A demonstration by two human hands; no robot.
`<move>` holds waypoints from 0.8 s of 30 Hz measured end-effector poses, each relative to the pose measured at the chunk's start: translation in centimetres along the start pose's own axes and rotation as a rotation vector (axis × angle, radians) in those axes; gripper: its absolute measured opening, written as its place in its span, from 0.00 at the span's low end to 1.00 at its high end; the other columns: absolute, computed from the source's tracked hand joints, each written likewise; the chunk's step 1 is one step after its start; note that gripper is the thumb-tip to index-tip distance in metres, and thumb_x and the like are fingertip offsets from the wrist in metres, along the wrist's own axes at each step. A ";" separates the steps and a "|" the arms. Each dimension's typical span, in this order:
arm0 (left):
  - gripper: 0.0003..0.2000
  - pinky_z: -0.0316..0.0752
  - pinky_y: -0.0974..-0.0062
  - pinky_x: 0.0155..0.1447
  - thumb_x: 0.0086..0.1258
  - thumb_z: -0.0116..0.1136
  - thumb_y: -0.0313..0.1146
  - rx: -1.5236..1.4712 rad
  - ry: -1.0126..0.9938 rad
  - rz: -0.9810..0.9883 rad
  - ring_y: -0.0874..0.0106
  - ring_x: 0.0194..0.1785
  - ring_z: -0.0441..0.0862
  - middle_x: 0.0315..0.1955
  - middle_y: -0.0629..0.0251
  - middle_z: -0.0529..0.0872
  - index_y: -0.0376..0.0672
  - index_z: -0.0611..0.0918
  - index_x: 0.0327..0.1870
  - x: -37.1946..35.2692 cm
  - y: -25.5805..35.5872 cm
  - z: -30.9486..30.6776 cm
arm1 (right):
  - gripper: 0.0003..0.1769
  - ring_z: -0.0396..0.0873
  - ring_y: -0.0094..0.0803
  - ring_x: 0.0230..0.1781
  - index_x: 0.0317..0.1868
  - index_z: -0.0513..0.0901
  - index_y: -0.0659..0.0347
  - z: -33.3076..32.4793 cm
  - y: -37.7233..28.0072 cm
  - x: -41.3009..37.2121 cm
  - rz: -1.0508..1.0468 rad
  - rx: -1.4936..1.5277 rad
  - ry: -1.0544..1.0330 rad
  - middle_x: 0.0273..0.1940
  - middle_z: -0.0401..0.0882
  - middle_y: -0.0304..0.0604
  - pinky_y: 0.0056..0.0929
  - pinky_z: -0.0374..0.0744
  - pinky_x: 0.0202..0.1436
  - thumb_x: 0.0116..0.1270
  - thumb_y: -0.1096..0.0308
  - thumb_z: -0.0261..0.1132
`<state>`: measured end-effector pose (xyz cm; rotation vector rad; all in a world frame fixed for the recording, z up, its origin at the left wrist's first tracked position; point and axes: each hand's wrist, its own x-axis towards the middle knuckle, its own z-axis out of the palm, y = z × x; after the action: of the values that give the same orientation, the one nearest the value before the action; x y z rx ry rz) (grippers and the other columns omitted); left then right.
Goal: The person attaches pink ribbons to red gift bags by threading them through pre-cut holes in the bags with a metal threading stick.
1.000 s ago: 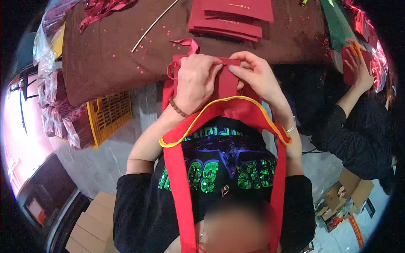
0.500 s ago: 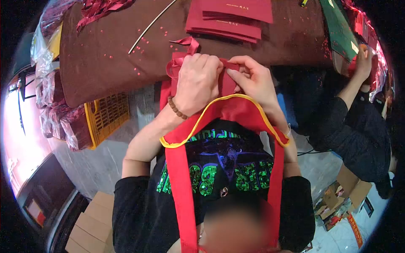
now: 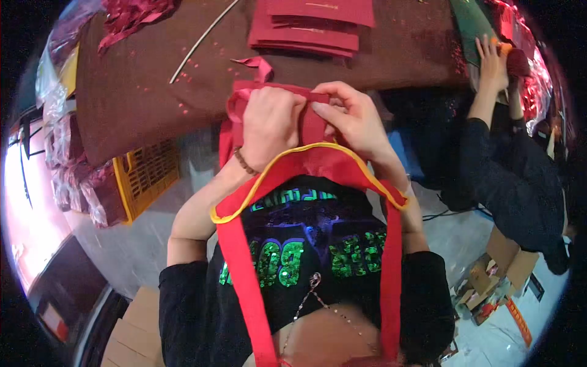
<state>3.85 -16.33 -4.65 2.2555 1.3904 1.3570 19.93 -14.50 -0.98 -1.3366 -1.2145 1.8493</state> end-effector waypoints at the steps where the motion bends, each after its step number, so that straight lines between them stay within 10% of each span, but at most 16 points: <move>1: 0.07 0.66 0.65 0.34 0.48 0.59 0.21 0.029 -0.018 0.014 0.61 0.30 0.73 0.23 0.60 0.74 0.40 0.76 0.28 0.1 -0.1 -0.1 | 0.13 0.71 0.14 0.22 0.49 0.75 0.62 -0.1 0.3 0.0 -0.004 -0.001 0.002 0.28 0.75 0.33 0.13 0.70 0.24 0.64 0.73 0.60; 24: 0.05 0.69 0.68 0.34 0.57 0.60 0.28 0.073 -0.194 -0.022 0.64 0.29 0.75 0.24 0.64 0.78 0.42 0.79 0.34 1.1 0.2 -2.0 | 0.14 0.71 0.14 0.21 0.48 0.72 0.61 -1.9 1.1 0.8 0.002 -0.187 -0.037 0.27 0.72 0.30 0.13 0.70 0.24 0.62 0.72 0.63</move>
<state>2.62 -16.14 -2.77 2.3373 1.4150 1.0645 21.53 -13.62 -2.52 -1.4073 -1.4358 1.8052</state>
